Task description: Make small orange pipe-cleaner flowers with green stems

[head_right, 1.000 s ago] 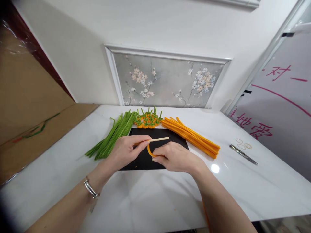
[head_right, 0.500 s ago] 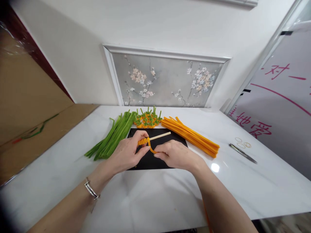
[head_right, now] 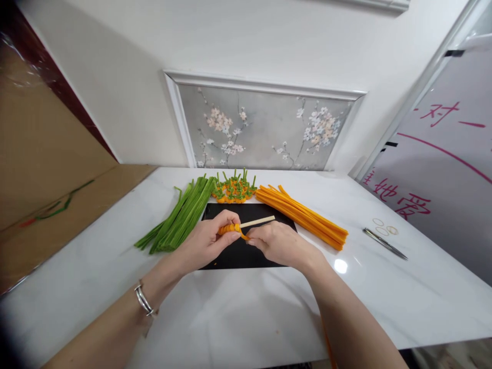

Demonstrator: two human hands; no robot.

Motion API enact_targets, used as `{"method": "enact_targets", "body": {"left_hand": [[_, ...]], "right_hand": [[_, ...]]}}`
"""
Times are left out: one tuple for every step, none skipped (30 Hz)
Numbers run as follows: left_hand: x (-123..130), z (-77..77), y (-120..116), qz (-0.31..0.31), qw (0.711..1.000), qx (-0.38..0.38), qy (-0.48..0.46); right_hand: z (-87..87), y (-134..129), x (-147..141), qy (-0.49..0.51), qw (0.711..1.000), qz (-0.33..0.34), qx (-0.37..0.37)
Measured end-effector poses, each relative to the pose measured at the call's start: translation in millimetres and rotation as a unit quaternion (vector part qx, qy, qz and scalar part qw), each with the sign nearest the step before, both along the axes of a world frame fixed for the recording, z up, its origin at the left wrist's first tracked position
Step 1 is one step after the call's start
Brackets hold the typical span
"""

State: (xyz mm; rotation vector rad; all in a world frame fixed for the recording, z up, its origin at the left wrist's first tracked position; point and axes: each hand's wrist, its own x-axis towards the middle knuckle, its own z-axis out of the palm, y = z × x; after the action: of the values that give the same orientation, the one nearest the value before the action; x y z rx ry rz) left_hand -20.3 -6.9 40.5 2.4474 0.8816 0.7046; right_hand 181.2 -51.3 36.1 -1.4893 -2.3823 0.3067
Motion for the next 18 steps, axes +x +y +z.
{"method": "enact_targets", "body": {"left_hand": [[0.6, 0.1, -0.9, 0.007, 1.000, 0.009, 0.003], [1.1, 0.3, -1.8, 0.013, 1.000, 0.017, 0.006], [1.5, 0.6, -2.6, 0.016, 1.000, 0.022, 0.008], [1.6, 1.0, -3.2, 0.017, 1.000, 0.022, 0.011], [1.6, 1.5, -3.6, 0.016, 1.000, 0.019, 0.014], [1.5, 2.2, -4.0, 0.014, 1.000, 0.014, 0.016], [1.2, 3.0, -4.3, 0.013, 1.000, 0.008, 0.017], [0.9, 3.9, -4.5, 0.013, 1.000, 0.001, 0.017], [0.4, 5.0, -4.7, 0.011, 1.000, -0.008, 0.016], [0.0, 6.0, -4.9, 0.009, 1.000, -0.019, 0.013], [-0.5, 6.8, -5.1, 0.007, 0.999, -0.030, 0.010], [-0.9, 7.4, -5.3, 0.004, 0.999, -0.040, 0.008], [-1.3, 7.6, -5.3, 0.003, 0.999, -0.047, 0.006], [-1.5, 7.4, -5.3, 0.003, 0.999, -0.047, 0.005], [-1.6, 6.8, -5.1, 0.004, 0.999, -0.042, 0.005], [-1.5, 5.9, -4.8, 0.007, 0.999, -0.032, 0.006], [-1.3, 4.9, -4.4, 0.009, 1.000, -0.020, 0.009], [-1.0, 3.9, -3.8, 0.011, 1.000, -0.008, 0.015]], "right_hand": [[-0.3, 0.0, 0.0, 0.001, 1.000, 0.002, -0.001], [-0.5, 0.0, -0.1, 0.000, 1.000, 0.003, -0.001], [-0.6, 0.0, -0.2, -0.002, 1.000, 0.003, -0.002], [-0.7, 0.0, -0.2, -0.002, 1.000, 0.003, -0.002], [-0.7, 0.1, -0.2, -0.001, 1.000, 0.005, -0.003], [-0.9, 0.2, -0.1, 0.001, 1.000, 0.006, -0.004], [-1.1, 0.4, 0.1, 0.004, 1.000, 0.008, -0.003], [-1.3, 0.6, 0.4, 0.007, 1.000, 0.011, -0.001], [-1.7, 0.7, 0.8, 0.010, 1.000, 0.014, 0.000], [-2.0, 0.6, 1.2, 0.011, 1.000, 0.017, 0.001], [-2.3, 0.5, 1.6, 0.013, 1.000, 0.022, 0.002], [-2.5, 0.1, 1.9, 0.015, 1.000, 0.027, 0.003], [-2.6, -0.4, 2.1, 0.016, 0.999, 0.034, 0.004], [-2.4, -1.0, 2.1, 0.017, 0.999, 0.040, 0.004], [-2.0, -1.8, 2.0, 0.016, 0.999, 0.045, 0.004], [-1.4, -2.7, 1.7, 0.014, 0.999, 0.049, 0.003], [-0.4, -3.6, 1.4, 0.012, 0.999, 0.053, 0.000], [0.7, -4.7, 1.0, 0.010, 0.998, 0.058, -0.002]]}}
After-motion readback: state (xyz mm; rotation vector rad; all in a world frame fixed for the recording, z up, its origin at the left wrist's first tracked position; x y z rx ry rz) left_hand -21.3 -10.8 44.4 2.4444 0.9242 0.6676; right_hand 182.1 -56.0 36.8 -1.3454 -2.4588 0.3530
